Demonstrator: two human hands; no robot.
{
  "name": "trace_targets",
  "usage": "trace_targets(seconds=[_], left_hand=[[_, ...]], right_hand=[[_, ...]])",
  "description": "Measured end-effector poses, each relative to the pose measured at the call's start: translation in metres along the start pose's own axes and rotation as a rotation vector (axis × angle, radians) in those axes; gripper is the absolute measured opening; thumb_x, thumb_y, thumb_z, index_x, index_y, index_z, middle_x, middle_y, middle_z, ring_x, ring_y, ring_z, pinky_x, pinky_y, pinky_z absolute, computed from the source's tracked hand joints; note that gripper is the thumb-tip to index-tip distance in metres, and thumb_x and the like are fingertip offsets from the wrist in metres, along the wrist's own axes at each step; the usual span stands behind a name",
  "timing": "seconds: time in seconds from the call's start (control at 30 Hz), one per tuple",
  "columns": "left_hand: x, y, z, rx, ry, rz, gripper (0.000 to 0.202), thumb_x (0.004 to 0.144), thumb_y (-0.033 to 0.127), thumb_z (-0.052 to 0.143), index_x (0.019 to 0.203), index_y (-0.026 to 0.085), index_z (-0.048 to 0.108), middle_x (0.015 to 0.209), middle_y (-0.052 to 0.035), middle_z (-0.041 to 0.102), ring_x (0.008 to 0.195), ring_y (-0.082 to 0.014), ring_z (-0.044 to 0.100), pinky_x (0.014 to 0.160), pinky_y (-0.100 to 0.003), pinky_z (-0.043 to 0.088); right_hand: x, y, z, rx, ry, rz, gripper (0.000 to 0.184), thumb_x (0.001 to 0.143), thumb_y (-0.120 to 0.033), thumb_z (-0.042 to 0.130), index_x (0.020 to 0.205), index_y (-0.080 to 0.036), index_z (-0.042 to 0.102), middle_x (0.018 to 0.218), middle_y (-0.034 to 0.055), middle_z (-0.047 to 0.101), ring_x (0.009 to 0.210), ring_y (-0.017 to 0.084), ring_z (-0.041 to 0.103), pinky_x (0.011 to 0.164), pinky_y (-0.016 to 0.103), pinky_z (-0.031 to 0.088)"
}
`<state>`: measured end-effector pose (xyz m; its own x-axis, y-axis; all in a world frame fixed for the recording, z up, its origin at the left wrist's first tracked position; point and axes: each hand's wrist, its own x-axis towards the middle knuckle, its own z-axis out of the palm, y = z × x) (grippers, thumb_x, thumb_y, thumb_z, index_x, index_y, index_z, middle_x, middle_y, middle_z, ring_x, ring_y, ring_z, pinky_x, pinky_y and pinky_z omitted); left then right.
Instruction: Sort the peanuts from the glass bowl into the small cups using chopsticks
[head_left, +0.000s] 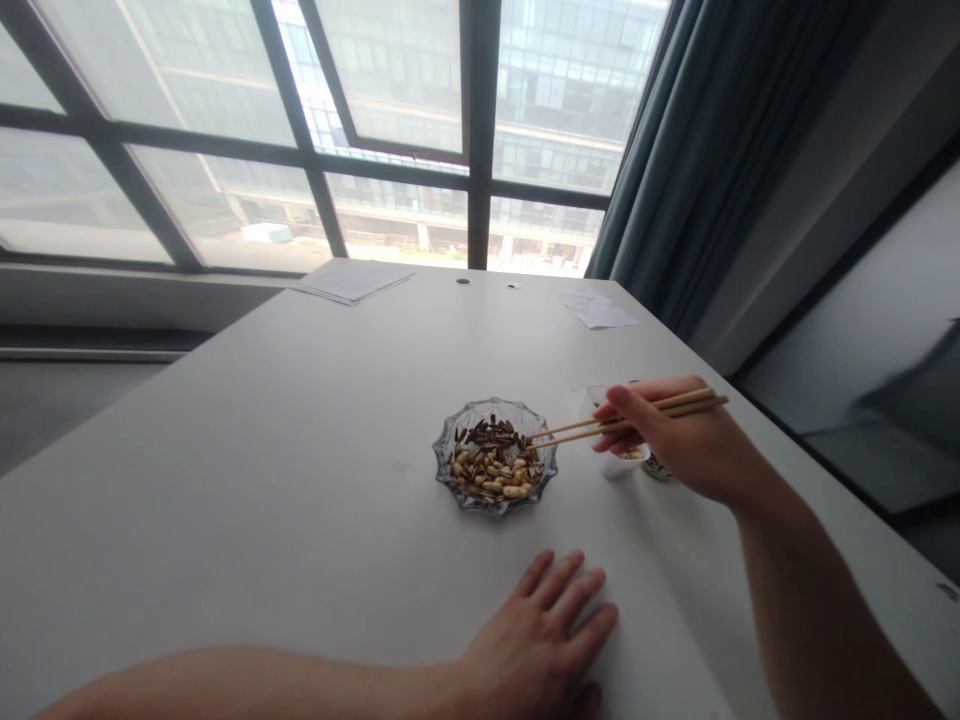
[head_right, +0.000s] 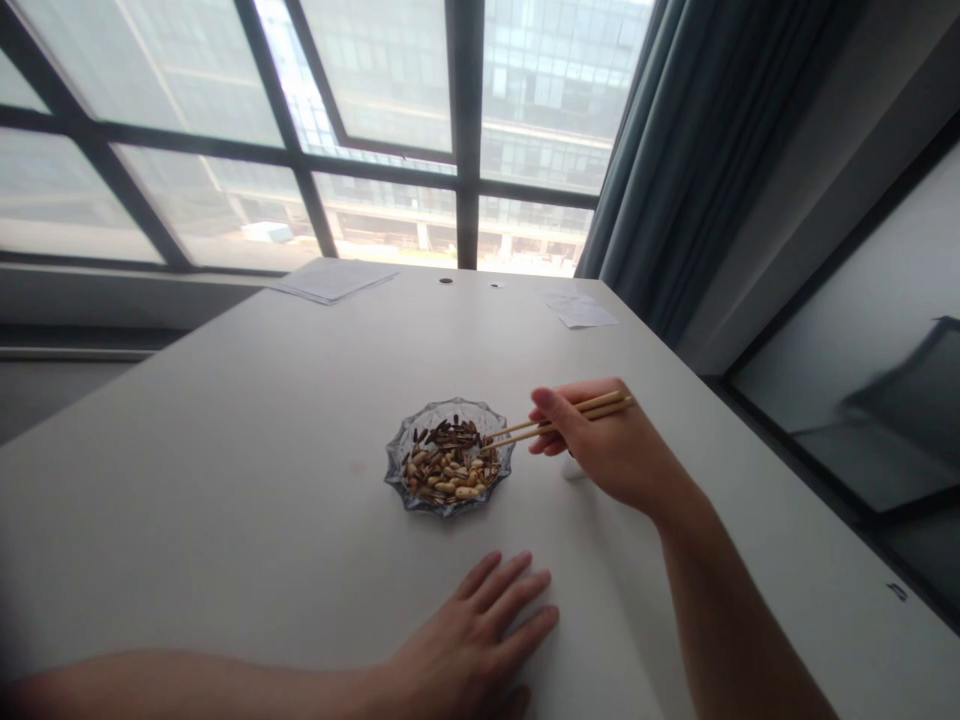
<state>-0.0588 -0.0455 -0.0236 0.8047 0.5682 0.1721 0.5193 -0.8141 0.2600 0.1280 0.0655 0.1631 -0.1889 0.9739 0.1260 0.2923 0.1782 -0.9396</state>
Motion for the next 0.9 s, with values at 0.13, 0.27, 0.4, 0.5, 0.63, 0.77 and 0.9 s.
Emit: trace_targets(seconds=[0.13, 0.27, 0.4, 0.5, 0.63, 0.77, 0.9], left_hand=[[0.0, 0.001, 0.001, 0.008, -0.003, -0.001, 0.061, 0.1, 0.044, 0.065, 0.153, 0.019, 0.046, 0.165, -0.0119, 0.038, 0.152, -0.0369, 0.029, 0.125, -0.057, 0.019], [0.001, 0.001, 0.001, -0.002, 0.0, 0.002, 0.056, 0.104, 0.046, 0.058, 0.152, 0.019, 0.046, 0.165, -0.0122, 0.038, 0.152, -0.0368, 0.029, 0.125, -0.057, 0.018], [0.0, 0.0, 0.0, -0.011, 0.006, 0.011, 0.054, 0.108, 0.048, 0.052, 0.153, 0.019, 0.045, 0.165, -0.0128, 0.038, 0.152, -0.0371, 0.029, 0.125, -0.057, 0.018], [-0.001, -0.001, 0.0, -0.016, 0.0, 0.016, 0.054, 0.108, 0.048, 0.051, 0.153, 0.019, 0.044, 0.166, -0.0125, 0.037, 0.152, -0.0368, 0.029, 0.125, -0.056, 0.018], [-0.002, -0.001, -0.001, -0.024, -0.005, 0.013, 0.055, 0.107, 0.047, 0.053, 0.154, 0.019, 0.044, 0.166, -0.0118, 0.037, 0.152, -0.0363, 0.029, 0.125, -0.055, 0.018], [-0.001, 0.0, -0.001, -0.032, -0.009, 0.004, 0.056, 0.106, 0.047, 0.054, 0.154, 0.02, 0.044, 0.165, -0.0117, 0.038, 0.153, -0.0361, 0.029, 0.125, -0.056, 0.017], [0.0, 0.0, -0.001, -0.026, -0.002, -0.003, 0.056, 0.105, 0.047, 0.055, 0.153, 0.019, 0.046, 0.165, -0.0123, 0.039, 0.153, -0.0361, 0.027, 0.125, -0.056, 0.016]], right_hand=[[0.002, 0.012, 0.018, -0.06, -0.178, -0.018, 0.047, 0.085, -0.062, 0.077, 0.085, -0.015, 0.08, 0.079, 0.0097, 0.081, 0.071, 0.026, 0.08, 0.065, 0.03, 0.067], [0.006, 0.022, 0.024, -0.079, -0.205, -0.017, 0.048, 0.086, -0.063, 0.075, 0.088, -0.015, 0.081, 0.083, 0.01, 0.081, 0.073, 0.025, 0.08, 0.066, 0.03, 0.066], [0.007, 0.024, 0.027, -0.033, -0.163, 0.022, 0.049, 0.083, -0.064, 0.077, 0.085, -0.015, 0.08, 0.085, 0.0106, 0.082, 0.072, 0.025, 0.081, 0.064, 0.029, 0.066], [0.005, 0.021, 0.029, -0.005, -0.122, 0.02, 0.049, 0.083, -0.063, 0.078, 0.084, -0.014, 0.08, 0.085, 0.0116, 0.082, 0.07, 0.026, 0.081, 0.062, 0.03, 0.067], [0.002, 0.01, 0.018, 0.006, -0.003, 0.01, 0.047, 0.083, -0.062, 0.079, 0.085, -0.014, 0.08, 0.082, 0.0112, 0.081, 0.07, 0.026, 0.081, 0.063, 0.029, 0.068], [0.002, -0.002, -0.012, -0.016, 0.277, -0.031, 0.046, 0.083, -0.061, 0.08, 0.082, -0.016, 0.08, 0.079, 0.0117, 0.081, 0.065, 0.025, 0.08, 0.061, 0.029, 0.069], [0.008, 0.003, -0.054, -0.084, 0.594, -0.102, 0.036, 0.086, -0.051, 0.08, 0.074, -0.018, 0.076, 0.075, 0.0118, 0.078, 0.058, 0.022, 0.077, 0.061, 0.028, 0.068]])
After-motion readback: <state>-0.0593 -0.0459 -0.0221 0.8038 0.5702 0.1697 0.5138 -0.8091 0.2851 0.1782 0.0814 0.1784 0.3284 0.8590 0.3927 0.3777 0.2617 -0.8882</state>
